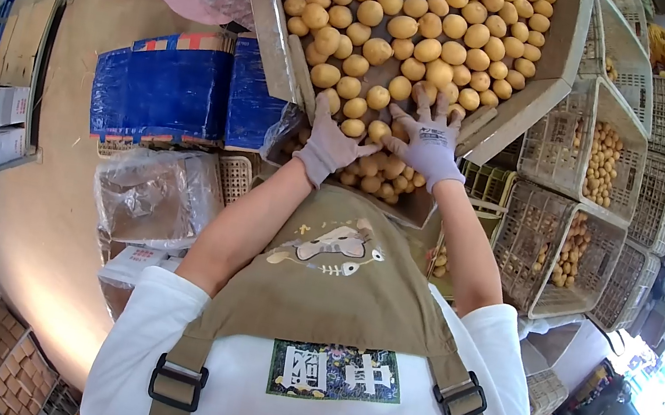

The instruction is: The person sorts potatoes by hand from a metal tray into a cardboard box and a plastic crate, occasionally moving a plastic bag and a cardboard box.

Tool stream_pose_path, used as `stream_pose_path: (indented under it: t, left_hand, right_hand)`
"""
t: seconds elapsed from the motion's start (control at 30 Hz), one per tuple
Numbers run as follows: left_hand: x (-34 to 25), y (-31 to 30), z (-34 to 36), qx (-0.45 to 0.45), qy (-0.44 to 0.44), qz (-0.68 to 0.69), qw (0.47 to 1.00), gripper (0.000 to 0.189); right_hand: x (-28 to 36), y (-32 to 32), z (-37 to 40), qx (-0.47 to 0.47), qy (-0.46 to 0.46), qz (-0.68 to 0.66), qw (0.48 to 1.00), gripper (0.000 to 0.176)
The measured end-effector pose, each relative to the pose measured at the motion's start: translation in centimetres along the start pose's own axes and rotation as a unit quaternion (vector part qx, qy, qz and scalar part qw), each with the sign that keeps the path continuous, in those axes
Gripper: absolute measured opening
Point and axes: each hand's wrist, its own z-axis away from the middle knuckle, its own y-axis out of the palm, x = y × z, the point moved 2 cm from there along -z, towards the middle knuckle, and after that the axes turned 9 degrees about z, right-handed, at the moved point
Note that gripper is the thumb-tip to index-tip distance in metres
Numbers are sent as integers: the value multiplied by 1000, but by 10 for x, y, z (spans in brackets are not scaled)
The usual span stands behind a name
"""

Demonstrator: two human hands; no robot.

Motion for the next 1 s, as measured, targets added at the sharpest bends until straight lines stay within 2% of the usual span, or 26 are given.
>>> stream_pose_path:
  t: [0.13,0.27,0.47,0.57,0.67,0.7,0.73,0.77,0.8,0.83,0.9,1.0]
  left_hand:
    - [1,0,-7,-85,0,27,996,88]
    - [-1,0,-4,-65,0,1,998,90]
    - [0,1,-3,-70,-3,-4,998,90]
    - [0,1,-3,-64,-2,-11,998,90]
    - [-2,-5,-5,-61,-3,-22,998,90]
    - [-2,-8,-8,-75,-3,-21,997,89]
    - [-2,-9,-8,-89,-5,-21,996,89]
    - [-2,-9,-9,-86,-5,-24,996,88]
    - [-1,-7,-7,-83,-6,-29,996,88]
    - [1,-5,-4,-82,-8,-34,996,88]
    - [3,3,-1,-68,-17,-13,997,89]
    - [8,13,2,-48,-7,-15,999,90]
  right_hand:
    - [1,3,-3,35,12,-15,999,58]
    - [1,5,-3,5,10,-7,1000,57]
    - [-2,6,-3,7,-5,-15,1000,56]
    - [0,-4,3,-42,-5,1,999,49]
    - [-24,-4,-12,-46,28,-244,968,40]
    - [-33,-13,-13,-40,145,-410,899,34]
    - [-45,-24,-23,-121,131,-317,932,31]
    - [-44,-30,-25,-263,111,-209,935,28]
    - [-39,-38,-25,-396,88,-94,909,26]
    - [-37,-37,-31,-293,95,-90,947,25]
    - [-37,-40,-45,-78,102,-79,989,25]
    - [-12,-49,-77,-211,78,-220,949,33]
